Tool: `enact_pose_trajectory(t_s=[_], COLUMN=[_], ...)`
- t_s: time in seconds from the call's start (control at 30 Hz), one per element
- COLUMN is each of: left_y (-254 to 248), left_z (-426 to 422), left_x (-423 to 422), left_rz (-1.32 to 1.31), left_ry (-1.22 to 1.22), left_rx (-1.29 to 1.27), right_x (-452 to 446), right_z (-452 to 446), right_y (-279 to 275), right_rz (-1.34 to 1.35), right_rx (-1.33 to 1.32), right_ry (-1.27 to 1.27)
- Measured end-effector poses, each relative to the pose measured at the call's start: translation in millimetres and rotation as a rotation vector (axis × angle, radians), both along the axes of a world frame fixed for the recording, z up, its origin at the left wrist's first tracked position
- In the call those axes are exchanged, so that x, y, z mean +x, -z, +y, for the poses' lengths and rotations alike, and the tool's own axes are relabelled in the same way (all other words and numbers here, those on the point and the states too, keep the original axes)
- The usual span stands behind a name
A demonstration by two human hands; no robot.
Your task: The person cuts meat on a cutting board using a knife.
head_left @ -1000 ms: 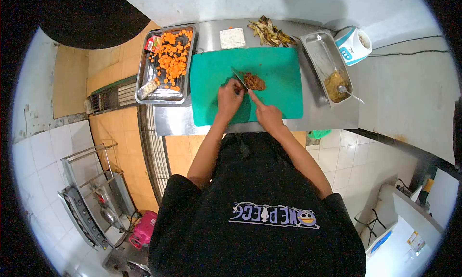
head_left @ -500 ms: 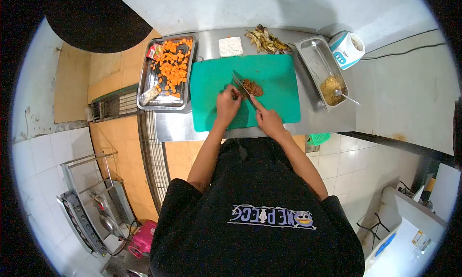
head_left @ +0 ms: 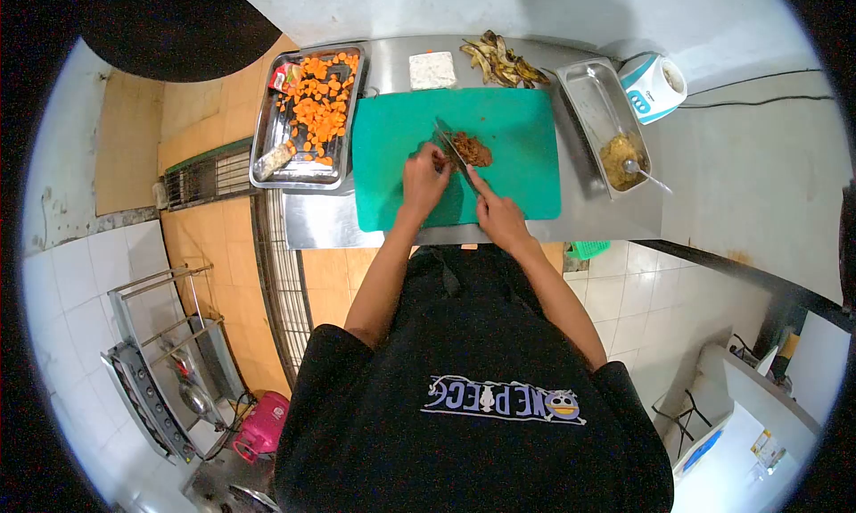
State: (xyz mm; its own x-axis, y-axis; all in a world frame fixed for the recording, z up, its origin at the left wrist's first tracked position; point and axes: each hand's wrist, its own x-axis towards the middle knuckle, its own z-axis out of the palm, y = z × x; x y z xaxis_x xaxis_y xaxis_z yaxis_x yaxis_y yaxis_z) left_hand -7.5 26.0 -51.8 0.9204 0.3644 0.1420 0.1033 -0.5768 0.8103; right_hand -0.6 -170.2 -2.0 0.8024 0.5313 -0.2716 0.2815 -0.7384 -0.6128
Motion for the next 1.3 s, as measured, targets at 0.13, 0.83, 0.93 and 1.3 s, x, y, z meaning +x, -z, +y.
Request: enact_pose_trajectory(t_s=[0.13,0.83,0.93,1.3], left_y=[3.3,1.1,-0.2,-15.3], left_z=[1.0,5.2,4.5,-0.9], left_x=[0.9,-5.3,-7.8,-5.9], left_rz=[0.024,0.038,0.018,0.035], left_ry=[-0.026,0.026,0.013,0.020], left_rx=[-0.009,-0.063,-0.059,0.196], right_x=[3.6,6.2,3.4,9.6], right_z=[3.3,-11.0,-14.4,-20.7], right_y=[-2.6,3.3,0.4,-25.0], right_rz=[0.010,0.093,0.094,0.687], right_rx=[-0.008,0.299,0.309,0.276], right_ry=[-0.020,0.020,0.077,0.339])
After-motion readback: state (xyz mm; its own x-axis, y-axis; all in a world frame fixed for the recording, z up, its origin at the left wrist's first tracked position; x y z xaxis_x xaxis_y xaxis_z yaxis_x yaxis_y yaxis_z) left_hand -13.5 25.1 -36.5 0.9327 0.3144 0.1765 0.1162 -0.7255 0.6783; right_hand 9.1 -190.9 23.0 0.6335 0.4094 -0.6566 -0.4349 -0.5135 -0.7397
